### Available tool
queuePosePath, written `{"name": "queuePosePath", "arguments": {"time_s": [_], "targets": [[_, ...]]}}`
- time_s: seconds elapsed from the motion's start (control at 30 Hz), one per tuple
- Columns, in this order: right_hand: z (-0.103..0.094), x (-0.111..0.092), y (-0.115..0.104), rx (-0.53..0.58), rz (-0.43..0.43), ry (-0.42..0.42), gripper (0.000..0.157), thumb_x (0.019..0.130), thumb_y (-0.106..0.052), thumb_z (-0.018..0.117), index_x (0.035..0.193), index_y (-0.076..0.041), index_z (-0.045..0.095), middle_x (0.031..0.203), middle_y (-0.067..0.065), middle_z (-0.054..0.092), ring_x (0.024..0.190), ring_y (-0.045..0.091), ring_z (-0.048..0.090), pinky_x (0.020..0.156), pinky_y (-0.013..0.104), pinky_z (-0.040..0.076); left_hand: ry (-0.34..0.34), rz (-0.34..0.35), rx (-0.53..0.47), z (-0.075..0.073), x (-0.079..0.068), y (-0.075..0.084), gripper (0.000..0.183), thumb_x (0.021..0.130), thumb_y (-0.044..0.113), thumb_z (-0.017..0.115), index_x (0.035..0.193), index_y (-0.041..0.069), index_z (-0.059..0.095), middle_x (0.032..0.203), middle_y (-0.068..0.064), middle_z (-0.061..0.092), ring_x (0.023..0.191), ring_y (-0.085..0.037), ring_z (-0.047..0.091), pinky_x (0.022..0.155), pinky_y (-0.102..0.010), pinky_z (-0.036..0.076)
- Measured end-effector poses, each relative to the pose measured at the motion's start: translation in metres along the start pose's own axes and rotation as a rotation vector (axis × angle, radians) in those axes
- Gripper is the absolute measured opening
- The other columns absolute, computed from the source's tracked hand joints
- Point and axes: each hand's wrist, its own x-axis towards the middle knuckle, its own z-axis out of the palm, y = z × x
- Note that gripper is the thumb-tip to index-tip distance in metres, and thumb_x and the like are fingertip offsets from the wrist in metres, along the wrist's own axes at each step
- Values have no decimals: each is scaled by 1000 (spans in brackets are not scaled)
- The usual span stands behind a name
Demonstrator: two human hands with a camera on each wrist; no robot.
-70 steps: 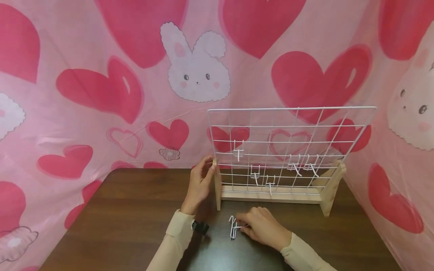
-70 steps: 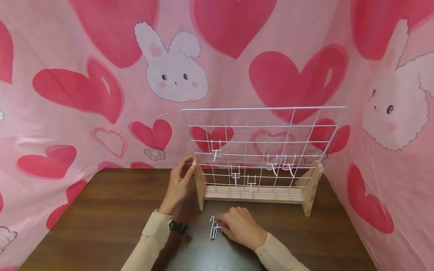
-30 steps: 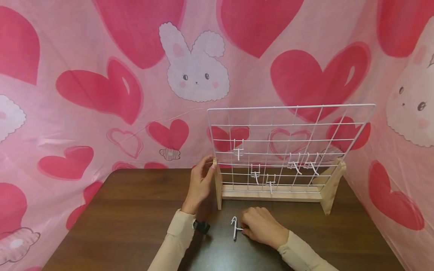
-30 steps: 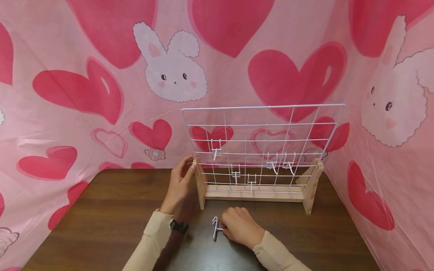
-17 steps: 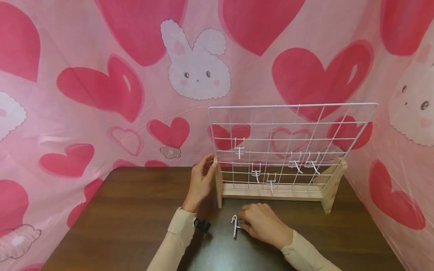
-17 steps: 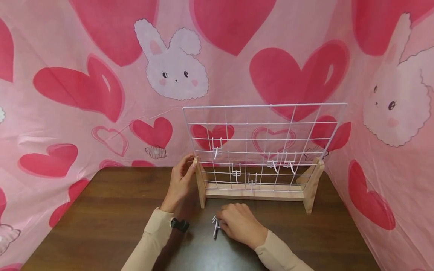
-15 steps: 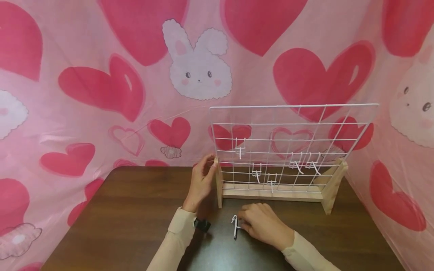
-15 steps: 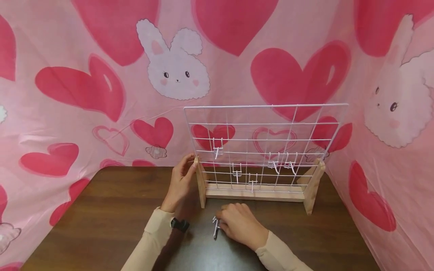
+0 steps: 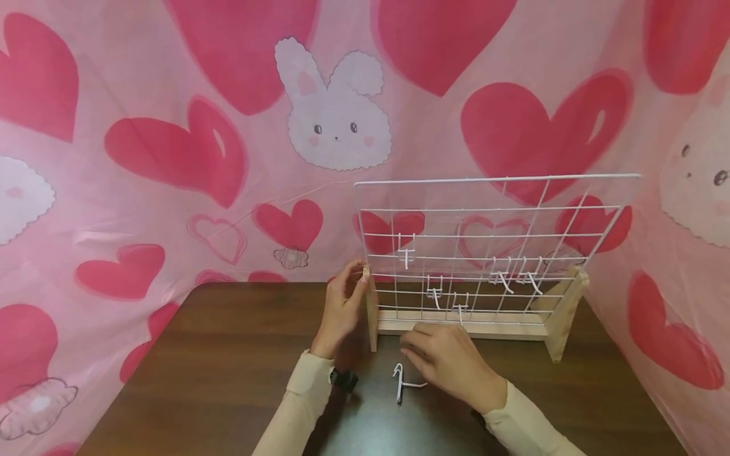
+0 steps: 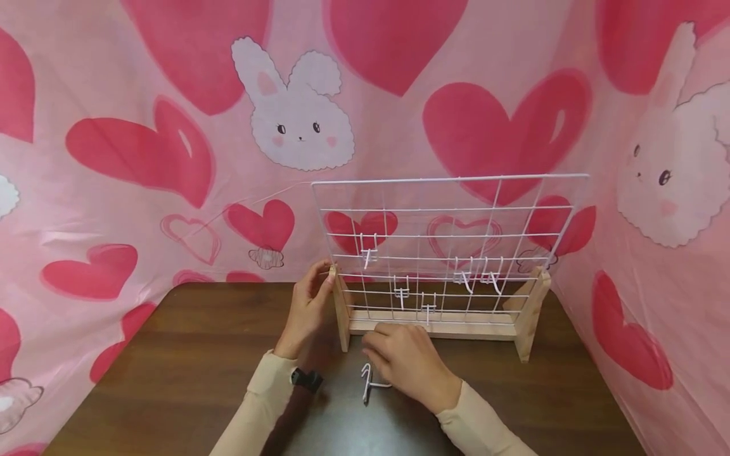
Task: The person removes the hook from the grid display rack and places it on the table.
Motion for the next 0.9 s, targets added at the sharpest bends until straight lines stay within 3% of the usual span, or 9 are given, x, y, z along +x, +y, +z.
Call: {"name": "queuePosePath", "arguments": {"time_s": [0.33, 0.57, 0.77, 0.9], "targets": [[-12, 20, 5, 34, -26, 248, 22, 74, -8, 88, 93, -14, 79, 78, -7, 73, 56, -1, 56, 51, 19, 45, -2, 4, -8, 1, 1, -1, 32, 105, 14, 58, 136, 4, 61, 126, -22, 71, 114, -34, 73, 97, -49, 60], [-20, 29, 7, 78, 33, 316, 24, 73, -3, 87, 95, -10, 80, 79, -4, 75, 58, 2, 61, 53, 15, 45, -15, 0, -25, 2, 0, -1, 35, 105, 12, 60, 136, -3, 59, 127, -21, 71, 113, -33, 73, 96, -43, 61], [-22, 35, 9, 60, 68, 345, 22, 74, -2, 87, 94, -9, 80, 78, -4, 75, 53, 0, 48, 50, 14, 36, -16, 5, -17, 1, 0, -1, 34, 105, 14, 59, 137, 2, 61, 126, -17, 73, 111, -32, 74, 95, -39, 61], [-23, 38, 11, 54, 79, 356, 22, 75, -3, 87, 95, -8, 80, 80, -2, 76, 53, 2, 52, 50, 16, 39, -17, -1, -3, 0, 0, -1, 34, 106, 16, 58, 136, 2, 61, 126, -17, 73, 111, -32, 74, 94, -35, 61]]}}
